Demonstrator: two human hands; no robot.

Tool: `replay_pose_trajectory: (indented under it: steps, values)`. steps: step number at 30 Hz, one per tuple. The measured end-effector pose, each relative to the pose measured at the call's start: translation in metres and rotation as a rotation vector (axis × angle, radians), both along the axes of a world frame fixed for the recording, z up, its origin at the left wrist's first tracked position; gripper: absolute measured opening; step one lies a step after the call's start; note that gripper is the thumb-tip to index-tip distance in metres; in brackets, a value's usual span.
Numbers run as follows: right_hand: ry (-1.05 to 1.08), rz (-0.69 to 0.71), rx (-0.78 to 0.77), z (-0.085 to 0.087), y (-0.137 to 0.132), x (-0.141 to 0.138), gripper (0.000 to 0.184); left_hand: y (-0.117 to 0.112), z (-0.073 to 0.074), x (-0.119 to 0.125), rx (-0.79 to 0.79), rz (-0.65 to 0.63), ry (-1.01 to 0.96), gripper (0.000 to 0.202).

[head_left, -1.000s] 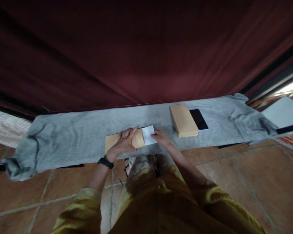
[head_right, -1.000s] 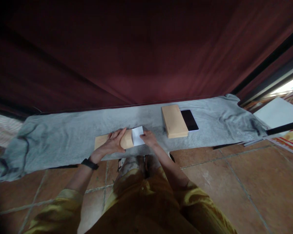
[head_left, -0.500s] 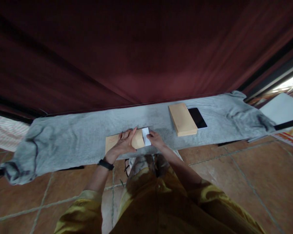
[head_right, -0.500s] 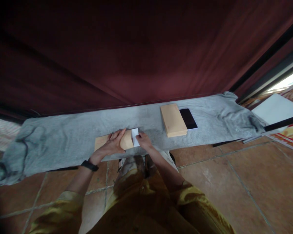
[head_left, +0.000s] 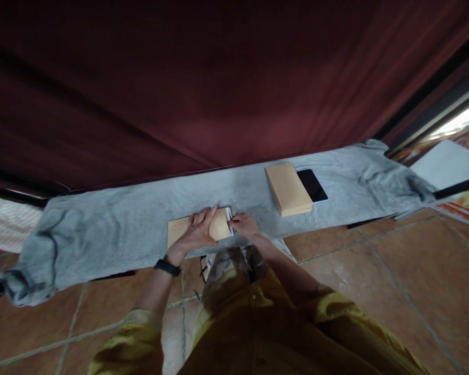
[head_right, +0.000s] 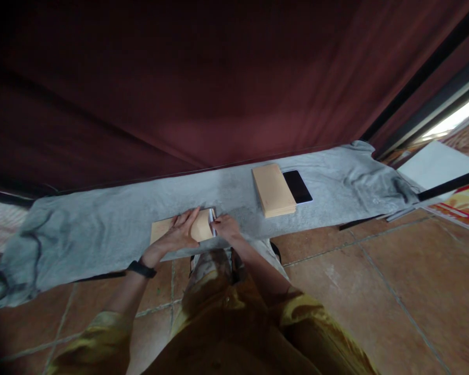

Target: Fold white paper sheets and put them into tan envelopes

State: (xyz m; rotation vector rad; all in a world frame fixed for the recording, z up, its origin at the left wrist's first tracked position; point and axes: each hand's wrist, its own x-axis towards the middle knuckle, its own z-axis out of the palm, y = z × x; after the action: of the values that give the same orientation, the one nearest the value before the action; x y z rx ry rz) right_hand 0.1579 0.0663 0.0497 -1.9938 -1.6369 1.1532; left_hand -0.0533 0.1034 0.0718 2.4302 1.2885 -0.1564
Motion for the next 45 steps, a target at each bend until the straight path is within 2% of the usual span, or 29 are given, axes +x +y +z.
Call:
replay_pose_trajectory:
  steps: [18,29,45]
  values:
    - [-0.065,0.012,-0.059,0.009,0.002,-0.007,0.020,0.001,0.002,0.003,-0.033,-0.003,0.048,0.128]
    - [-0.178,-0.010,-0.057,0.014,-0.002,-0.012,0.038,0.003,-0.004,0.002,-0.024,-0.020,0.010,0.126]
    - [-0.199,-0.003,-0.051,0.013,-0.001,-0.013,0.033,0.004,-0.005,0.000,-0.043,-0.034,0.008,0.124]
